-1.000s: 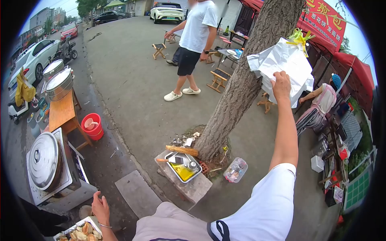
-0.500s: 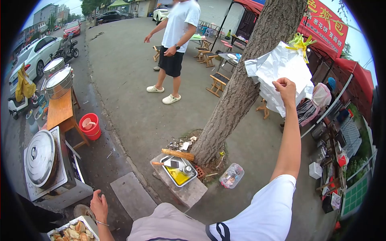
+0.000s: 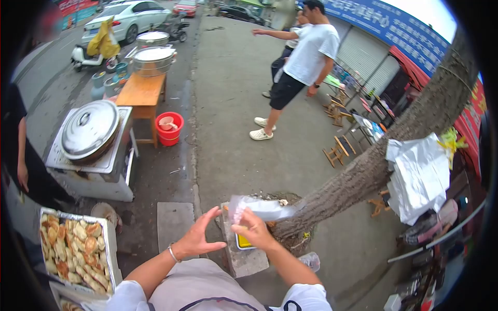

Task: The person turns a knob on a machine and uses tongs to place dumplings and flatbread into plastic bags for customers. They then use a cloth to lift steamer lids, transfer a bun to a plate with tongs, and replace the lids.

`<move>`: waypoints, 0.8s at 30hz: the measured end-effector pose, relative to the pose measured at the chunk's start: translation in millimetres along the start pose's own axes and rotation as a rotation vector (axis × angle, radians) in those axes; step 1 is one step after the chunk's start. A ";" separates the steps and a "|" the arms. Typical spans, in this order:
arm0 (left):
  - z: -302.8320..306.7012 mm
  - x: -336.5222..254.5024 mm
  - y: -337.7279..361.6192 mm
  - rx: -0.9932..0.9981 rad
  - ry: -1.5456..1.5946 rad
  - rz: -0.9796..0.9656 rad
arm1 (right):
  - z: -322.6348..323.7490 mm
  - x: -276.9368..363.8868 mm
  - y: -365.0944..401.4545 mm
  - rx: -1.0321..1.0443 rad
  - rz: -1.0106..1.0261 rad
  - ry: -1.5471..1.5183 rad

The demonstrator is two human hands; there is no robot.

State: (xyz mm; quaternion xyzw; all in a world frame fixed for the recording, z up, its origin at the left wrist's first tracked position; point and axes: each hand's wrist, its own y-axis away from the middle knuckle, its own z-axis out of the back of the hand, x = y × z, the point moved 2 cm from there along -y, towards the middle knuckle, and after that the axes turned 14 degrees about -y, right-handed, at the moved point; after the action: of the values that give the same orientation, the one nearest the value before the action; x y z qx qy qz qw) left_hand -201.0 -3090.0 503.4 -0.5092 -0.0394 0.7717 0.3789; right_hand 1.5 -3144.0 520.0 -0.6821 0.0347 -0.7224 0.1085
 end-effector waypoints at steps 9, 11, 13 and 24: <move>69.2 81.3 62.1 -0.051 0.017 0.520 | -97.1 -11.1 -80.1 0.099 0.206 0.277; 92.2 69.0 67.0 -0.194 -0.040 0.448 | -120.7 -17.5 -105.1 0.215 0.249 0.180; 115.7 58.1 75.9 -0.253 -0.169 0.467 | -147.3 -71.7 -115.7 0.537 -0.051 -0.171; 179.9 104.8 236.6 -0.981 -0.158 0.858 | -255.1 -166.6 -93.6 0.834 -0.905 -1.265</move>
State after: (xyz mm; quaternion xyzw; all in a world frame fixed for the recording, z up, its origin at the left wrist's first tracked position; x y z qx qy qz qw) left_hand -497.0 -3134.0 404.6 -0.5352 -0.2077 0.7820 -0.2427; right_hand -254.4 -3043.7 358.5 -0.8072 -0.5719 -0.1371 0.0510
